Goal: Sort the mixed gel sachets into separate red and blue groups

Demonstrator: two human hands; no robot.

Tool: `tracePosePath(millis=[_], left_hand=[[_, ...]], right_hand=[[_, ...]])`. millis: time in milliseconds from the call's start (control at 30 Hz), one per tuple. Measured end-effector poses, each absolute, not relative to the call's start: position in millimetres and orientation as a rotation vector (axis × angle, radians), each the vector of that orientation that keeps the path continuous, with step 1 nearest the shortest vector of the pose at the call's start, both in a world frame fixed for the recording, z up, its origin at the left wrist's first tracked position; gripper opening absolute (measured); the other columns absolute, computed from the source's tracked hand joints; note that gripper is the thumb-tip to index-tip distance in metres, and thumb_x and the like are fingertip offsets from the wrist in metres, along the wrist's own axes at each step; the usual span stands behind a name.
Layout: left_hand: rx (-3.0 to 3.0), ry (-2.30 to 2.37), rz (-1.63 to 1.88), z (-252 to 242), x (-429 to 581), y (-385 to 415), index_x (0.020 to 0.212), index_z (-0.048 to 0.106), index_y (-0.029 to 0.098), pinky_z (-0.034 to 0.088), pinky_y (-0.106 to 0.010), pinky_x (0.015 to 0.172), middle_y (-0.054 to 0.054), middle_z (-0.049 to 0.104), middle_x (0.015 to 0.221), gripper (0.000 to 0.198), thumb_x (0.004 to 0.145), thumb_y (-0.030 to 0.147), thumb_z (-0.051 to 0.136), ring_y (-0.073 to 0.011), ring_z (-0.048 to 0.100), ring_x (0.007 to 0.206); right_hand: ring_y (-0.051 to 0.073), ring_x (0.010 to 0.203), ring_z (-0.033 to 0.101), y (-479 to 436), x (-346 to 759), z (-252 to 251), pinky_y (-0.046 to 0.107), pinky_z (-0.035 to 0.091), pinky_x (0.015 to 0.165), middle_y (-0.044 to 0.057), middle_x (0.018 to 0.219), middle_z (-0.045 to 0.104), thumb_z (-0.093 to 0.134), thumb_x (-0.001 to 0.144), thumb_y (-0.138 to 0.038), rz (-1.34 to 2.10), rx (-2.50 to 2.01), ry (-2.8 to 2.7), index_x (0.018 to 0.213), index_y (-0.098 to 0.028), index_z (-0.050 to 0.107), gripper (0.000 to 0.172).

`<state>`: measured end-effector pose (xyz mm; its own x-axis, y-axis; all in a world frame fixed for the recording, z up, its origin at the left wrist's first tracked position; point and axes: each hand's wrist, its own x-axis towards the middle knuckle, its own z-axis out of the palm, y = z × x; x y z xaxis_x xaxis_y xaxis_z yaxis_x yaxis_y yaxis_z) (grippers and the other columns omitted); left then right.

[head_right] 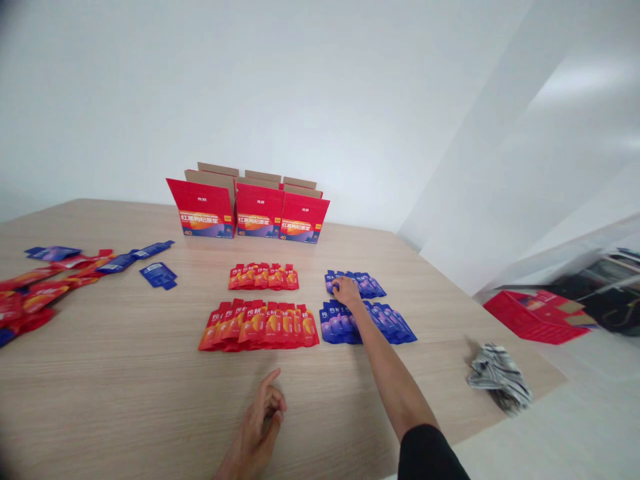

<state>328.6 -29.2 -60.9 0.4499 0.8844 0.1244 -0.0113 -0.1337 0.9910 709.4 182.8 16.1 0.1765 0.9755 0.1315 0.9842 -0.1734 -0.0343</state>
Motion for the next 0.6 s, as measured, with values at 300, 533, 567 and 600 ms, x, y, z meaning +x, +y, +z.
tracePosePath(millis=[300,533,567,600], left_hand=[[1.557,0.824,0.877,-41.3,322.8,-28.8,0.153,0.044,0.016,0.053,-0.044,0.094,-0.009,0.065,0.100,0.058,0.103,0.045,0.046,-0.0228,0.064,0.091],[1.574,0.790,0.938,-35.0,305.5,-24.7,0.145,0.057,0.019,0.055,-0.036,0.082,-0.008,0.069,0.095,0.052,0.105,0.049,0.044,-0.0203,0.066,0.083],[1.610,0.785,0.938,-25.9,293.4,-18.9,0.138,0.063,0.021,0.055,-0.034,0.081,-0.008,0.069,0.092,0.047,0.105,0.049,0.045,-0.0196,0.066,0.082],[1.653,0.789,0.936,-14.4,278.2,-10.5,0.130,0.069,0.022,0.055,-0.033,0.080,-0.007,0.069,0.088,0.042,0.105,0.048,0.046,-0.0191,0.066,0.080]], right_hand=[[0.023,0.117,0.065,174.1,705.8,19.6,0.035,0.045,0.109,0.008,0.124,0.074,0.057,0.092,-0.015,-0.120,-2.254,-1.902,0.108,-0.021,0.077,0.026],[0.026,0.125,0.061,152.4,670.5,46.5,0.039,0.044,0.114,0.013,0.128,0.071,0.052,0.094,-0.016,-0.195,-2.072,-1.860,0.119,-0.018,0.072,0.032],[0.025,0.128,0.060,143.2,661.1,49.3,0.039,0.043,0.116,0.012,0.131,0.070,0.049,0.096,-0.017,-0.204,-2.023,-1.864,0.121,-0.018,0.071,0.033],[0.024,0.130,0.059,131.8,650.5,50.7,0.038,0.043,0.117,0.012,0.133,0.069,0.048,0.097,-0.018,-0.208,-1.950,-1.866,0.122,-0.019,0.070,0.034]])
